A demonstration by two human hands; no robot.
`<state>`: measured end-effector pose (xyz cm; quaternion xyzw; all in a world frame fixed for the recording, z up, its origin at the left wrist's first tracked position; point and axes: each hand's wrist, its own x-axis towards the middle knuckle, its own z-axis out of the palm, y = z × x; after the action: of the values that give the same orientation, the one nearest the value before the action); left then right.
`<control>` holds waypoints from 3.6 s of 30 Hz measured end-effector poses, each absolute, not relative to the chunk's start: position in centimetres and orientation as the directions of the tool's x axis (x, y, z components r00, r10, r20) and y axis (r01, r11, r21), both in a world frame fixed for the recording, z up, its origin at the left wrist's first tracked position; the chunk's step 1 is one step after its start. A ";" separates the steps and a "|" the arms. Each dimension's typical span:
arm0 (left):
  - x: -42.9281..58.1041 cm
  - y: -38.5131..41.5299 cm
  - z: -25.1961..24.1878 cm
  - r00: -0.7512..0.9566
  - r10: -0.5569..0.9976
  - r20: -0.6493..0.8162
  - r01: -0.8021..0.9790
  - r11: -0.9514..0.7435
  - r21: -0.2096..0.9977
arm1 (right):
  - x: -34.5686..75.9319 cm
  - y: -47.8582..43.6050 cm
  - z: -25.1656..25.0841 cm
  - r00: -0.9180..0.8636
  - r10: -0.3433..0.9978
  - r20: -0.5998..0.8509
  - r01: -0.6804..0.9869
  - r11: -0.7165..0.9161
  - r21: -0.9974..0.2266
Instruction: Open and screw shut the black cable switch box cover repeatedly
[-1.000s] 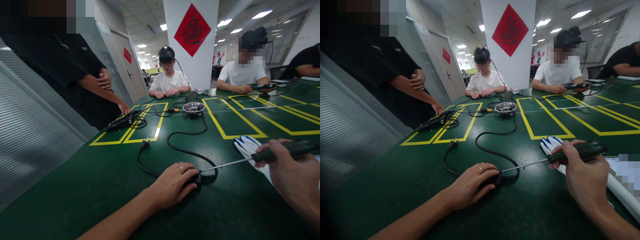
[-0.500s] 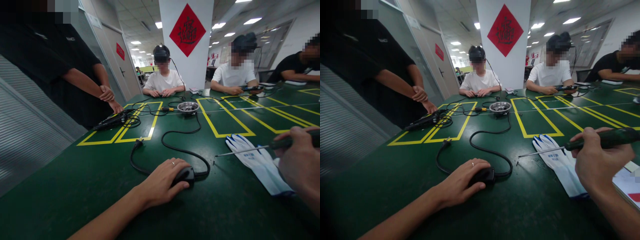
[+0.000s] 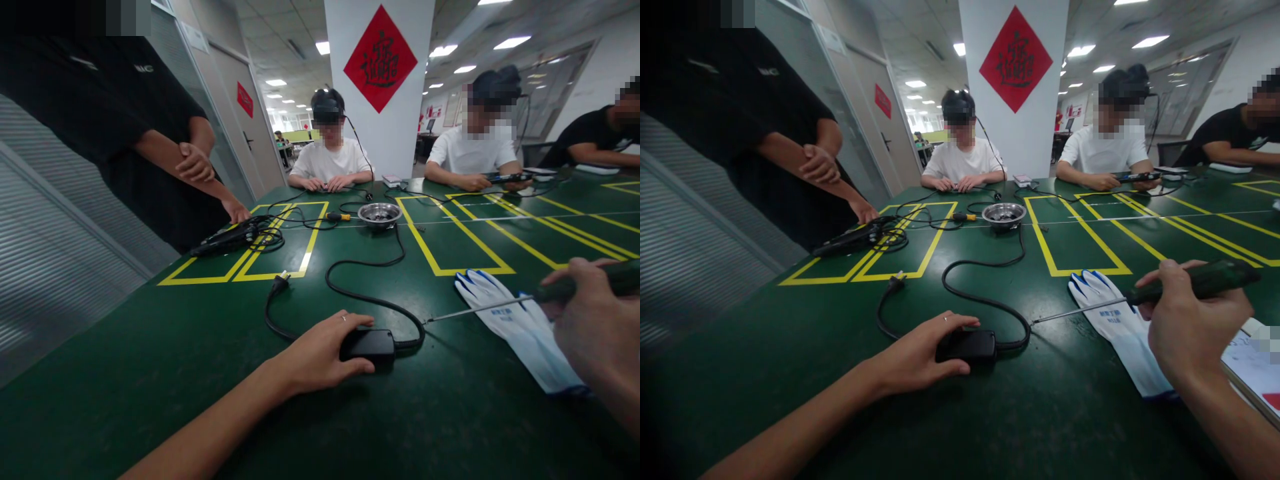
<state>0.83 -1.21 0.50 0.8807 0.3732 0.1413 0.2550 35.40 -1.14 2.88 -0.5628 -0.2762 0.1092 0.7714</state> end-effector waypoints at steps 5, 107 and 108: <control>0.0 -0.6 0.9 0.721 0.691 0.056 0.567 -0.635 0.524 | 35.4 -1.2 3.2 0.807 0.507 0.303 0.087 0.406 -0.910; 3.5 -3.0 -1.2 0.788 0.610 0.077 0.585 -0.783 0.213 | 30.2 -4.3 3.2 0.619 0.662 0.422 0.133 0.441 -0.887; 3.5 -3.0 -1.2 0.791 0.608 0.071 0.587 -0.786 0.192 | 30.2 -4.3 3.2 0.618 0.662 0.424 0.145 0.434 -0.889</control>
<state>3.52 -2.99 -1.16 0.9429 0.3167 0.0644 0.0802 30.24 -4.31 3.17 -0.5032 -0.4010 0.1732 0.7456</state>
